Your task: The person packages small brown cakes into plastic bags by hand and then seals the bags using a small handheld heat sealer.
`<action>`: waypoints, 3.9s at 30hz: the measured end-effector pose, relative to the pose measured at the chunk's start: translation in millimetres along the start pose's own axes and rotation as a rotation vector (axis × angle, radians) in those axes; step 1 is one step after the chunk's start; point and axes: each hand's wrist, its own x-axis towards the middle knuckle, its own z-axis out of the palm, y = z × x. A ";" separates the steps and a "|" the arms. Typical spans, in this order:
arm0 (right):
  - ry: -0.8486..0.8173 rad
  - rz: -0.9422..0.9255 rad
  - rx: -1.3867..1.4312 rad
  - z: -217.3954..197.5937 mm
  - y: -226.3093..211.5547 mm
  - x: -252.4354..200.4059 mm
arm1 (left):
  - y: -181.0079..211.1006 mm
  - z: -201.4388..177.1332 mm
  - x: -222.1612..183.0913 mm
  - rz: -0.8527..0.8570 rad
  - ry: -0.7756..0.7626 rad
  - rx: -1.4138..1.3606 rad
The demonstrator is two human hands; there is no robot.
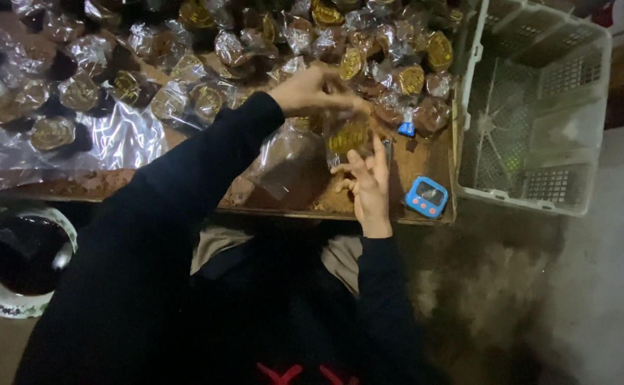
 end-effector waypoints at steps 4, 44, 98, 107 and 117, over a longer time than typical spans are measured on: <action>0.070 0.033 -0.094 6.0 -2.8 -6.1 | -35.6 -2.1 11.6 -0.138 0.436 0.440; -0.078 -0.263 0.052 -3.5 10.1 -4.2 | -113.4 4.4 115.6 -0.192 0.527 0.485; 0.175 -0.326 0.024 -15.6 34.0 -0.3 | 8.1 59.3 -21.9 0.200 0.394 -0.084; -0.218 -0.620 -0.156 6.4 14.4 -9.3 | 60.7 88.9 -95.0 -0.008 0.444 -0.710; -0.075 -0.419 -0.524 5.4 -25.2 -25.2 | 73.1 109.8 -176.9 0.009 0.802 0.059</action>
